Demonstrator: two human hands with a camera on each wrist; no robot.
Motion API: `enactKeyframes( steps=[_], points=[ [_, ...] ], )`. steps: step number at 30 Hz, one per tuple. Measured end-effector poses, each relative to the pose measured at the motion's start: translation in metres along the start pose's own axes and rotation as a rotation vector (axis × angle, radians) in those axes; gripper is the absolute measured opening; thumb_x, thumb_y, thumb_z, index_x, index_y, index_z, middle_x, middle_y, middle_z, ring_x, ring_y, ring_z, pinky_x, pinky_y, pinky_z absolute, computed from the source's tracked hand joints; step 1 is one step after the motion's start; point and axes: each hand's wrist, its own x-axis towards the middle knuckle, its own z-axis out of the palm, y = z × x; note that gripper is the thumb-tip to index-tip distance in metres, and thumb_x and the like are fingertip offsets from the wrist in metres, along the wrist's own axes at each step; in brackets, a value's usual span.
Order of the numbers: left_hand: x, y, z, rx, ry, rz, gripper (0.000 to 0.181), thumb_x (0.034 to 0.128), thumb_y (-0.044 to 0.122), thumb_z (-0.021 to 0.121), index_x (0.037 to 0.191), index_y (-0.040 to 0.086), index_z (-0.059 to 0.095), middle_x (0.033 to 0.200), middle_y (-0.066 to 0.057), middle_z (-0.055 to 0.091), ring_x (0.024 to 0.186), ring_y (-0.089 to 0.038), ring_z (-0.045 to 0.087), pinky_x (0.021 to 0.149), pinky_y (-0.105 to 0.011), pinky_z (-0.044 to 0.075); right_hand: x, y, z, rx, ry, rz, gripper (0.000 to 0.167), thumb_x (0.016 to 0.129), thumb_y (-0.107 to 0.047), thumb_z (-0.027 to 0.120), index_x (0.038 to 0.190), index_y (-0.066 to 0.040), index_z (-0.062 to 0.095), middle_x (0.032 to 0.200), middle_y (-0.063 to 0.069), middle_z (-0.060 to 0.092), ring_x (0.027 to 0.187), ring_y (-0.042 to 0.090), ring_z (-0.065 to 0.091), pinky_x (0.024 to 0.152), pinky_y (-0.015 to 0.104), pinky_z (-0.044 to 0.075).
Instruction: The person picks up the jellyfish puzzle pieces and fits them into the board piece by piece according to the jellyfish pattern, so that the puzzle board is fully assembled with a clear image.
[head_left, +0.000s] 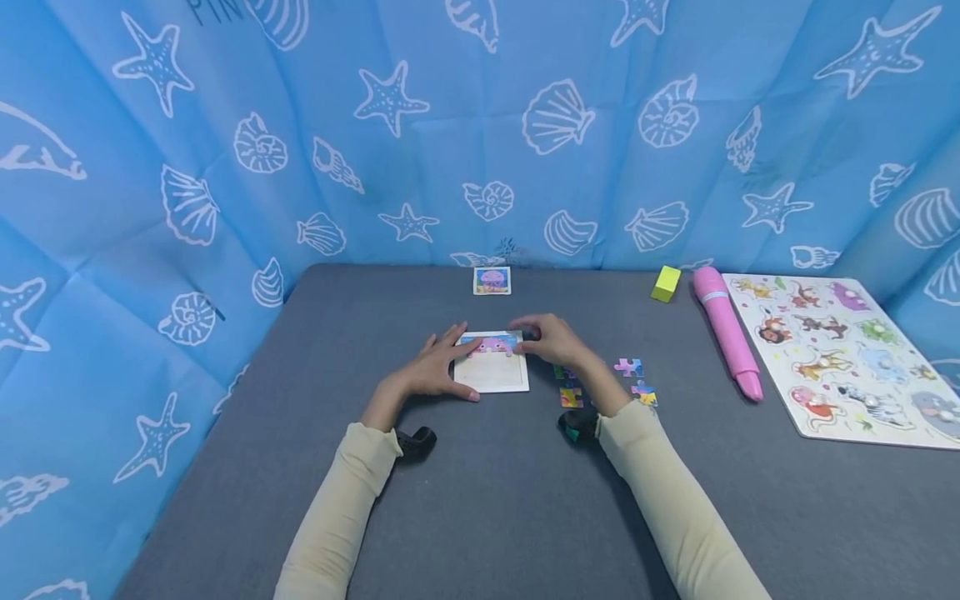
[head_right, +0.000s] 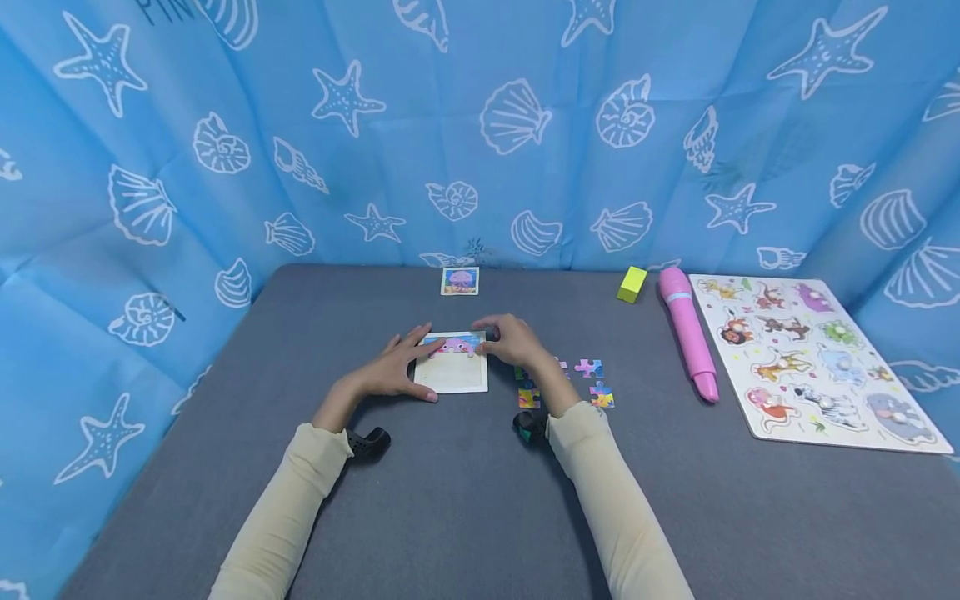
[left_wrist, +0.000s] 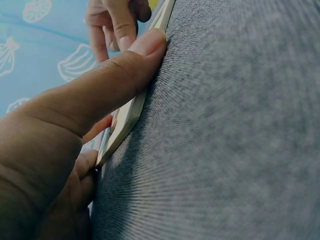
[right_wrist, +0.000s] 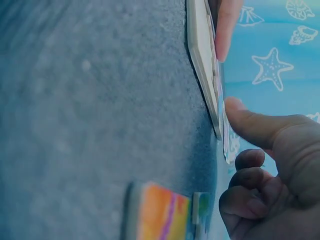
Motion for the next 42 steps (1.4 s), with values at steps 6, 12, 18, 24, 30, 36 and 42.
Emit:
enactKeyframes(
  steps=[6,12,18,24,30,36,42],
  points=[
    [0.001,0.002,0.000,0.002,-0.005,0.008,0.095,0.0722,0.052,0.071,0.147,0.023,0.020,0.156,-0.007,-0.001,0.144,-0.025,-0.005,0.114,-0.051,-0.004,-0.001,0.000,0.002,0.008,-0.014,0.036,0.033,0.082,-0.022,0.070,0.114,-0.015,0.067,0.072,0.003,0.044,0.066,0.017,0.039,0.056,0.027,0.033],
    [0.003,0.003,0.000,0.008,-0.008,0.003,0.096,0.0715,0.054,0.071,0.147,0.024,0.020,0.156,-0.006,-0.001,0.144,-0.025,-0.005,0.114,-0.051,-0.004,-0.001,-0.001,0.004,-0.033,-0.006,0.035,0.033,0.080,-0.022,0.072,0.111,-0.015,0.068,0.070,0.002,0.043,0.065,0.016,0.038,0.057,0.027,0.032],
    [0.003,0.004,0.000,-0.004,-0.009,0.003,0.096,0.0716,0.053,0.071,0.147,0.024,0.021,0.156,-0.006,-0.001,0.144,-0.025,-0.005,0.114,-0.051,-0.004,-0.001,-0.001,0.003,-0.026,-0.014,0.057,0.032,0.079,-0.023,0.072,0.110,-0.017,0.069,0.056,-0.003,0.034,0.054,0.013,0.033,0.050,0.025,0.029],
    [0.003,0.005,0.000,-0.002,-0.010,0.002,0.096,0.0716,0.053,0.071,0.148,0.024,0.020,0.157,-0.006,-0.001,0.144,-0.025,-0.005,0.114,-0.051,-0.004,-0.003,-0.002,0.002,-0.020,-0.022,0.069,0.033,0.079,-0.023,0.072,0.111,-0.016,0.069,0.057,-0.003,0.035,0.053,0.012,0.032,0.049,0.024,0.029],
    [0.002,0.002,0.002,0.004,0.002,0.017,0.097,0.0717,0.052,0.072,0.147,0.022,0.020,0.156,-0.007,-0.002,0.144,-0.026,-0.005,0.113,-0.052,-0.004,-0.007,0.003,-0.005,0.005,-0.007,0.021,0.035,0.081,-0.022,0.071,0.113,-0.011,0.067,0.052,-0.004,0.034,0.049,0.011,0.032,0.047,0.024,0.029],
    [0.000,-0.003,0.003,-0.002,0.035,0.042,0.099,0.0697,0.051,0.074,0.147,0.020,0.022,0.156,-0.010,0.000,0.144,-0.030,-0.003,0.113,-0.053,-0.003,-0.026,0.022,-0.027,0.042,0.009,0.002,0.035,0.083,-0.019,0.068,0.116,-0.008,0.065,0.052,-0.004,0.032,0.046,0.011,0.031,0.045,0.024,0.031],
    [-0.003,-0.002,0.003,-0.012,0.038,0.052,0.102,0.0688,0.052,0.074,0.148,0.019,0.019,0.156,-0.011,0.001,0.143,-0.031,-0.001,0.113,-0.053,-0.003,-0.052,0.040,-0.044,-0.003,0.009,0.027,0.033,0.081,-0.016,0.070,0.112,-0.006,0.067,0.070,0.004,0.045,0.061,0.015,0.036,0.055,0.027,0.033]
  ],
)
